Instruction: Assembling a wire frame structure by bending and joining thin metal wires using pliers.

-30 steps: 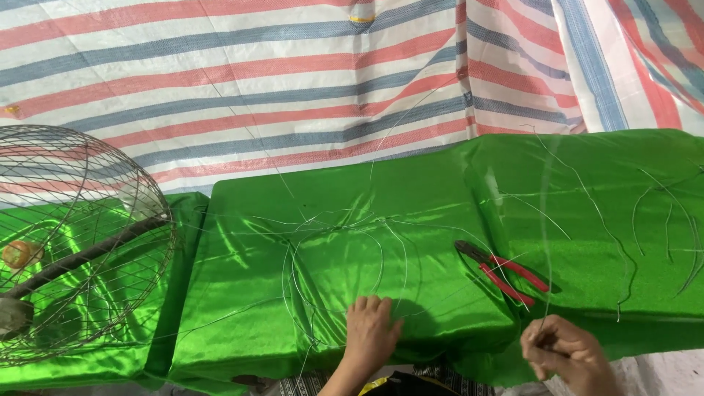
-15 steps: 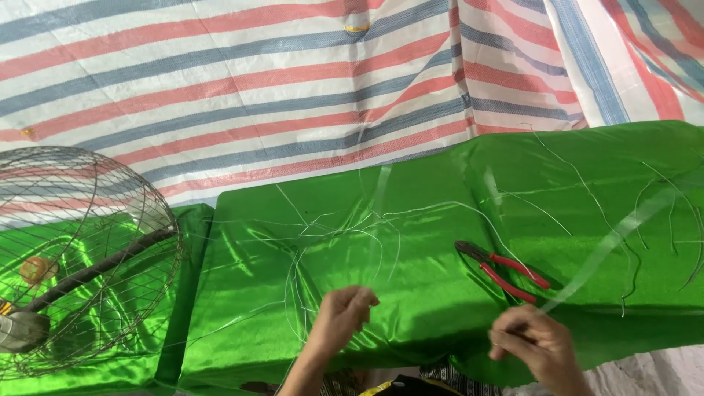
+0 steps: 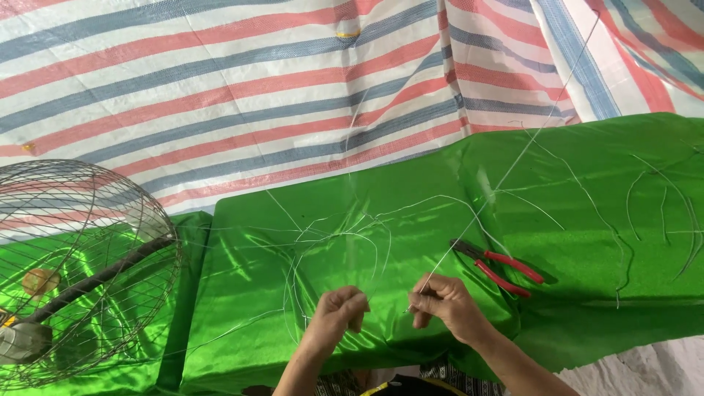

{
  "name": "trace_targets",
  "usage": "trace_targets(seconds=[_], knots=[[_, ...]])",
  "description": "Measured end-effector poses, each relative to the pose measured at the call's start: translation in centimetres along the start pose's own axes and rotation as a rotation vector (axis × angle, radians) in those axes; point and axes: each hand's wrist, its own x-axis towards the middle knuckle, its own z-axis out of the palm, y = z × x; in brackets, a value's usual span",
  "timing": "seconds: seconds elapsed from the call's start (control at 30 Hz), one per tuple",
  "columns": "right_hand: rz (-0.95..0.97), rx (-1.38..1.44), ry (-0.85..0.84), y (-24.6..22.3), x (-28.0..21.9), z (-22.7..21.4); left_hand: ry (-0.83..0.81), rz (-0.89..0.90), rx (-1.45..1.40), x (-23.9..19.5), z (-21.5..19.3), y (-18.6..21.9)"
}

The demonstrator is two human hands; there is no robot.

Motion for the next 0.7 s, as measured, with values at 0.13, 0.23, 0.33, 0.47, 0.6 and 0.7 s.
trace_targets(seconds=[0.13, 0.23, 0.33, 0.47, 0.6, 0.7], knots=[[0.013, -0.043, 0.052, -0.7, -0.1, 0.9, -0.105, 0.098, -0.152, 0.4, -0.5, -1.2], [0.011, -0.076, 0.066, -0.8, 0.2, 1.1, -0.113, 0.048, -0.149, 0.4, -0.6, -1.1], [0.035, -0.102, 0.075, -0.1, 0.4, 1.2, -0.079, 0.055, -0.117, 0.2, -0.7, -0.6], [0.022, -0.129, 0.088, 0.8, 0.9, 1.3, -0.008, 0.027, 0.068, 0.0, -0.8, -0.4], [-0.038, -0.215, 0.129, 1.4, 1.9, 1.8, 0.0, 0.024, 0.234, -0.8, -0.4, 2.4], [-0.015, -0.22, 0.154, 2.4, 2.8, 2.0, -0.011, 0.037, 0.058, -1.0, -0.9, 2.7]])
